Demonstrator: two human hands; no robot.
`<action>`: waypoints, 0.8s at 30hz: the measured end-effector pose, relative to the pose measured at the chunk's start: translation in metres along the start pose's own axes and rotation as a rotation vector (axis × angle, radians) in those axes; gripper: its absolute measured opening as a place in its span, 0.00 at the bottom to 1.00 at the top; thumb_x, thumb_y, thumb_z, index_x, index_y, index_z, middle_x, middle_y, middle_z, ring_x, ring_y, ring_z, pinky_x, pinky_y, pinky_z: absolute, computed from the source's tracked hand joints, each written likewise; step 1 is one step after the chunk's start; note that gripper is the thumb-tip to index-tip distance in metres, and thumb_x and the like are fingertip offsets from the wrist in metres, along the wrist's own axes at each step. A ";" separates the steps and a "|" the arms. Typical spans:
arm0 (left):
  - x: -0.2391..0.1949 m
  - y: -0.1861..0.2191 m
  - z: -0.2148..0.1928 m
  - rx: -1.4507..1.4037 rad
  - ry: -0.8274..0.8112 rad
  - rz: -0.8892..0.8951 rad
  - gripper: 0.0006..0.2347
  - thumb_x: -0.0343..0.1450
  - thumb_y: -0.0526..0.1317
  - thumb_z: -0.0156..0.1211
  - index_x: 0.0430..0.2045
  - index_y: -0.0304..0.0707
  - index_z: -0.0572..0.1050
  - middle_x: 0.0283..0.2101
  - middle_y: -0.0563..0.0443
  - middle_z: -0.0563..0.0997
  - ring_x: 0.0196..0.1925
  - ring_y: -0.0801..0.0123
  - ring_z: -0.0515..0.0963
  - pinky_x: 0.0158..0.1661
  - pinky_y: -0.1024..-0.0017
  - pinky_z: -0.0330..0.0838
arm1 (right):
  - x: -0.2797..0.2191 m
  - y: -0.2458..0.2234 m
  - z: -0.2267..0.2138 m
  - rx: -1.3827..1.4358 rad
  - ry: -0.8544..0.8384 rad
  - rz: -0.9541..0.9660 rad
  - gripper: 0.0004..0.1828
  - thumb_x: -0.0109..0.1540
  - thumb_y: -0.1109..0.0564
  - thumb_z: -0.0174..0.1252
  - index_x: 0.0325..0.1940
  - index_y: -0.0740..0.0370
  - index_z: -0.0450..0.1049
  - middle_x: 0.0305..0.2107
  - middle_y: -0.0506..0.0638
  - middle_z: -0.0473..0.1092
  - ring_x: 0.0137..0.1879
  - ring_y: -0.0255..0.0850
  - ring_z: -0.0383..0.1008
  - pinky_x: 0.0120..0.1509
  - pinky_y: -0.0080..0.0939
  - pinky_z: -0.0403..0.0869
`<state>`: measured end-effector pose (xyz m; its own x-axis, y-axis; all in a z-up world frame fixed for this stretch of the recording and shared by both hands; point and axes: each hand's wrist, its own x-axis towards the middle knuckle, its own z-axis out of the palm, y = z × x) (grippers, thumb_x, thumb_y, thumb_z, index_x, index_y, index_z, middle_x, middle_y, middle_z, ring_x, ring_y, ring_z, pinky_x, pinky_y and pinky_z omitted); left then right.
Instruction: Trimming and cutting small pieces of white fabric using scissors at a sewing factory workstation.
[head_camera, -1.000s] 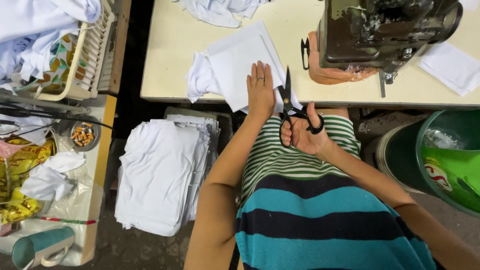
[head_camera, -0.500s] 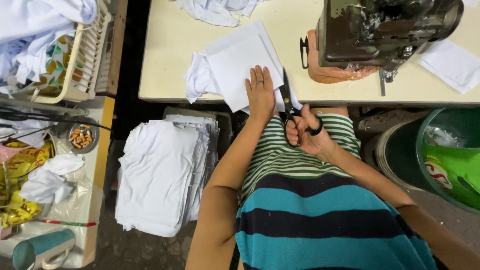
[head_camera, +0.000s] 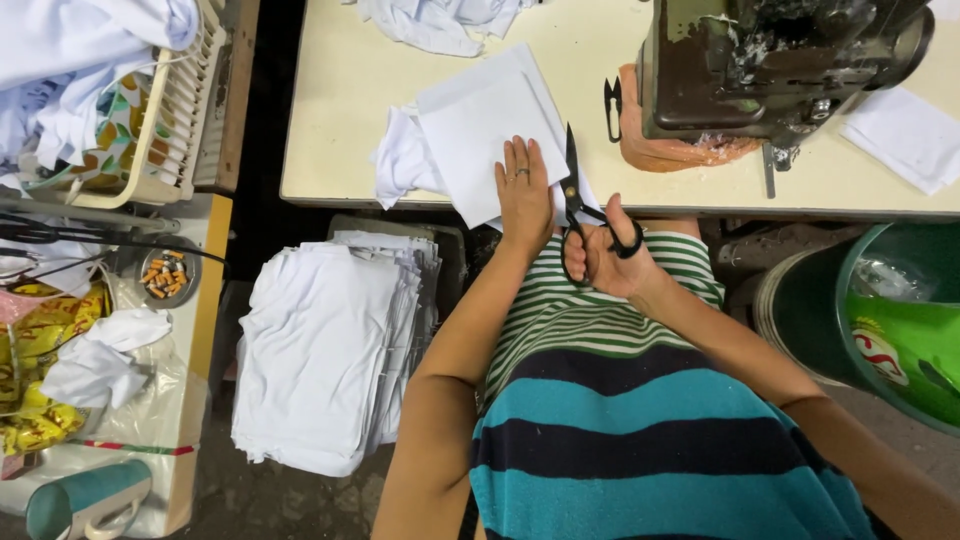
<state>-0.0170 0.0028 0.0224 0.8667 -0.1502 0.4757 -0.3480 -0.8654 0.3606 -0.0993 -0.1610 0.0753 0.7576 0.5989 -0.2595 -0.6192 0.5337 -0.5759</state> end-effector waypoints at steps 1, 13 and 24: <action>0.000 0.003 -0.005 -0.020 -0.019 -0.015 0.33 0.71 0.31 0.55 0.73 0.26 0.49 0.75 0.22 0.51 0.79 0.34 0.46 0.72 0.40 0.40 | 0.004 -0.003 0.005 -0.006 0.032 -0.005 0.47 0.60 0.12 0.39 0.37 0.60 0.69 0.24 0.48 0.63 0.31 0.43 0.69 0.36 0.40 0.70; 0.012 -0.006 -0.018 -0.005 -0.074 -0.045 0.34 0.68 0.29 0.60 0.72 0.24 0.52 0.75 0.23 0.52 0.78 0.35 0.52 0.71 0.45 0.49 | 0.016 0.003 -0.014 -0.058 0.187 0.009 0.36 0.65 0.19 0.46 0.35 0.55 0.67 0.20 0.41 0.56 0.23 0.35 0.62 0.27 0.31 0.65; 0.000 -0.022 0.005 -0.076 -0.088 -0.020 0.31 0.74 0.33 0.51 0.74 0.28 0.47 0.76 0.26 0.50 0.80 0.38 0.45 0.75 0.46 0.39 | 0.055 -0.013 -0.018 -0.003 0.069 -0.020 0.39 0.66 0.21 0.44 0.38 0.61 0.69 0.25 0.47 0.62 0.30 0.41 0.67 0.38 0.38 0.70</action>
<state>-0.0079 0.0193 0.0100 0.9007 -0.1774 0.3965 -0.3533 -0.8302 0.4312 -0.0460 -0.1462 0.0550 0.7826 0.5453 -0.3004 -0.6030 0.5438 -0.5837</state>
